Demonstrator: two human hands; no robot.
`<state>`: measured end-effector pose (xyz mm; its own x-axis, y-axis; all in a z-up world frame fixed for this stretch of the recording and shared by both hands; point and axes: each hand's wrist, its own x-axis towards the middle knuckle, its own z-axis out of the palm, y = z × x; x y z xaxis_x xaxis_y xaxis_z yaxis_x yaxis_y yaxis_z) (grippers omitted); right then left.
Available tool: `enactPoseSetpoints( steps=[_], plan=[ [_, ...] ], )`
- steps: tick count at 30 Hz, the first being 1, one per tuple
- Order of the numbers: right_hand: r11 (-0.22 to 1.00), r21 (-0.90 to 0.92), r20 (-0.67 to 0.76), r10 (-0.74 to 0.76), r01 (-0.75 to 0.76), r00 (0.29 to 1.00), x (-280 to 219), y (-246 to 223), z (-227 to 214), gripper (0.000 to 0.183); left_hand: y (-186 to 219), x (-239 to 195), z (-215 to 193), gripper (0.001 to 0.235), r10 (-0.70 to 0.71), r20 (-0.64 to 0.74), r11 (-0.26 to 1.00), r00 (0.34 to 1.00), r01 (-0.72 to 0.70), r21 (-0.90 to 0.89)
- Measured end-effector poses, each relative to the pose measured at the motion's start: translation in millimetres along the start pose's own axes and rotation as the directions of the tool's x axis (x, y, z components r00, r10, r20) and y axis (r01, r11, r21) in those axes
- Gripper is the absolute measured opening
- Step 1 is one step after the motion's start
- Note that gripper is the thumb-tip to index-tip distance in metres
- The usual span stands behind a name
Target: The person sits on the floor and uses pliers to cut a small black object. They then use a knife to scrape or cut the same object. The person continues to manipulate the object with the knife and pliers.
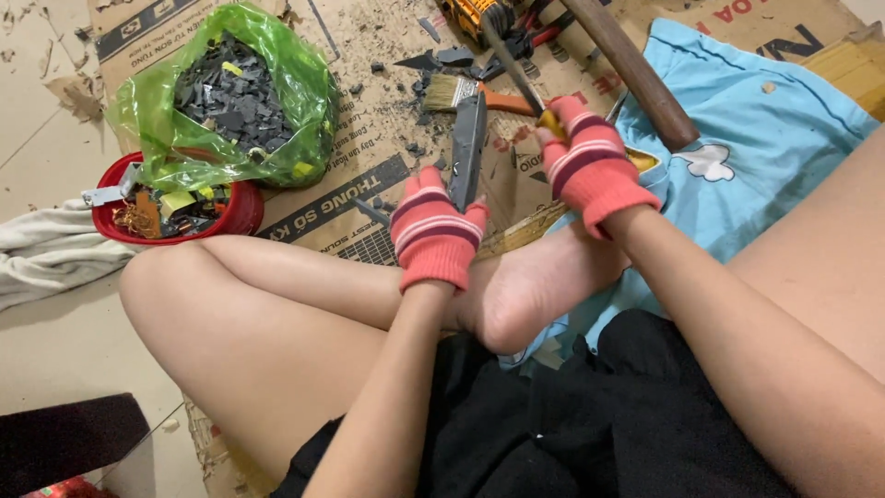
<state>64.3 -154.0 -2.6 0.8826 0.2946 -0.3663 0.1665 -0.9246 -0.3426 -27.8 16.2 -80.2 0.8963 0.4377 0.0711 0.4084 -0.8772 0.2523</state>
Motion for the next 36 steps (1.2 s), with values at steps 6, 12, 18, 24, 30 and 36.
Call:
enactPoseSetpoints(
  steps=[6, 12, 18, 24, 30, 36],
  plan=[
    [1.000, 0.019, 0.020, -0.005, 0.005, 1.000, 11, 2, -3, 0.049, -5, -11, 3, 0.071, -0.072, 0.104, 0.997, 0.992, 0.075, -0.029],
    [0.999, 0.034, 0.026, 0.007, -0.008, 1.000, 13, -3, -4, 0.048, -3, -9, 5, 0.073, -0.119, 0.209, 0.989, 0.971, 0.135, -0.065],
    [0.998, 0.055, 0.020, 0.008, -0.009, 1.000, 4, -4, -4, 0.048, -1, -7, 3, 0.074, -0.161, 0.297, 0.976, 0.941, 0.195, -0.091],
    [0.992, 0.116, 0.052, -0.055, 0.048, 0.997, -26, -23, -16, 0.044, 0, -5, -3, 0.076, -0.188, 0.383, 0.961, 0.905, 0.249, -0.117],
    [0.984, 0.176, 0.125, -0.018, -0.005, 0.992, -13, -17, -15, 0.042, -3, 4, -8, 0.078, -0.213, 0.472, 0.941, 0.856, 0.309, -0.137],
    [0.990, 0.112, -0.002, -0.088, 0.087, 0.996, 2, -32, -21, 0.043, -12, 22, -16, 0.081, -0.247, 0.561, 0.914, 0.790, 0.382, -0.135]
  ],
)
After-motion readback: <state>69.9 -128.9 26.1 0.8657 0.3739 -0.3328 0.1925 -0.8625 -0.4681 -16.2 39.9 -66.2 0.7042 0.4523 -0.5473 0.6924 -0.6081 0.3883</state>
